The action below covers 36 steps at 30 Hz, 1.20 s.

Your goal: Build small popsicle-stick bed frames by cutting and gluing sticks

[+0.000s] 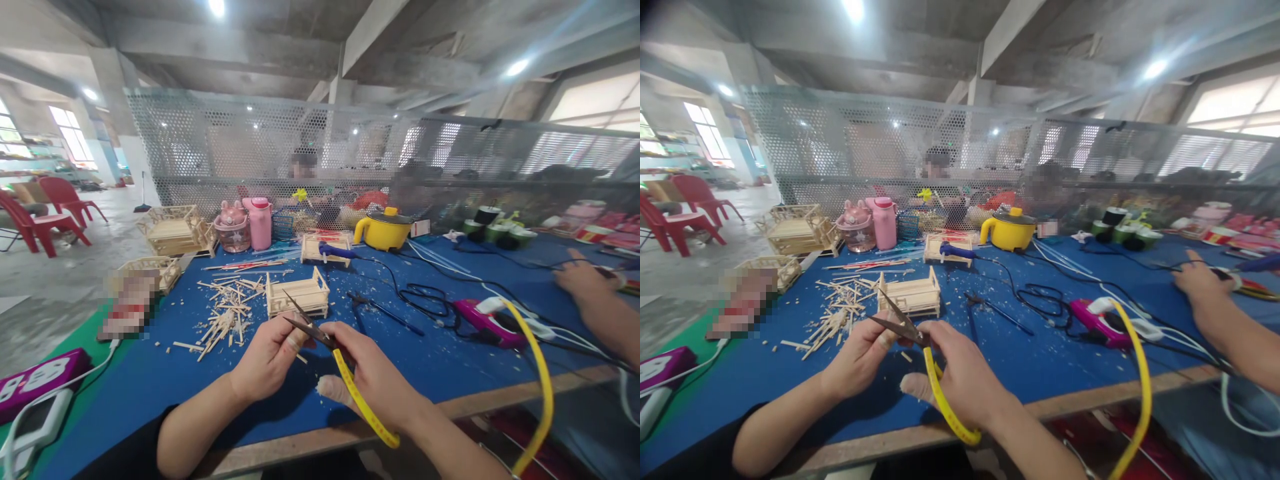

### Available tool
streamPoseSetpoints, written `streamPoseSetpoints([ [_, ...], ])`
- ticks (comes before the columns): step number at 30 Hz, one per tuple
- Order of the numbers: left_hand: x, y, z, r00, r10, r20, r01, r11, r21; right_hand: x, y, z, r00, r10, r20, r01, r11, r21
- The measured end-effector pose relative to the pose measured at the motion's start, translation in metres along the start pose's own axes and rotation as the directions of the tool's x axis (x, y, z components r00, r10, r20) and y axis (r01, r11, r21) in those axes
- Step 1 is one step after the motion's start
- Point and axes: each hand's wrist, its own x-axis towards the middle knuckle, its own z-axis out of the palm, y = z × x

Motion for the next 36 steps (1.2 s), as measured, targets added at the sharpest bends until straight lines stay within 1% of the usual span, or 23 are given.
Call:
streamPoseSetpoints([
  [5,0.001,0.002,0.000,0.998,0.055,-0.002,-0.055,0.998,0.029,-0.004,0.003,0.007,0.998,-0.024,-0.054,0.022,0.999,-0.044],
  [8,0.001,0.000,0.000,0.996,0.094,-0.009,-0.093,0.993,0.071,-0.004,0.003,0.009,0.997,-0.016,-0.077,0.008,0.995,-0.097],
  [14,0.000,-0.004,0.000,0.984,0.176,-0.011,-0.173,0.974,0.148,-0.004,0.000,0.003,0.998,-0.014,-0.060,0.002,0.981,-0.193],
  [18,-0.001,-0.003,0.001,0.985,0.167,-0.033,-0.157,0.966,0.207,-0.005,0.005,0.003,0.999,0.010,-0.037,-0.017,0.979,-0.201],
  [21,-0.001,-0.002,0.001,0.991,0.128,-0.037,-0.119,0.976,0.181,-0.004,0.011,0.005,1.000,0.004,-0.031,-0.010,0.982,-0.187],
  [23,-0.001,-0.002,0.001,0.995,0.083,-0.055,-0.076,0.989,0.124,-0.003,0.012,0.007,0.999,-0.027,-0.040,0.022,0.993,-0.120],
  [26,0.000,-0.005,0.000,0.997,0.029,-0.078,-0.024,0.998,0.053,-0.001,0.009,0.007,0.996,-0.083,-0.045,0.082,0.996,-0.023],
  [28,0.000,-0.006,-0.001,0.997,0.015,-0.082,-0.013,1.000,0.026,0.000,0.005,0.006,0.995,-0.087,-0.039,0.086,0.996,-0.035],
  [31,0.000,-0.006,-0.001,0.997,0.046,-0.064,-0.045,0.999,0.009,0.002,0.001,0.005,0.997,-0.063,-0.038,0.059,0.993,-0.106],
  [34,0.001,-0.005,-0.002,0.994,0.107,-0.035,-0.106,0.994,0.033,0.003,0.000,0.004,0.997,-0.063,-0.047,0.055,0.986,-0.155],
  [36,0.001,-0.005,-0.001,0.991,0.132,-0.038,-0.130,0.990,0.055,0.002,-0.001,0.004,0.996,-0.069,-0.057,0.056,0.978,-0.199],
])
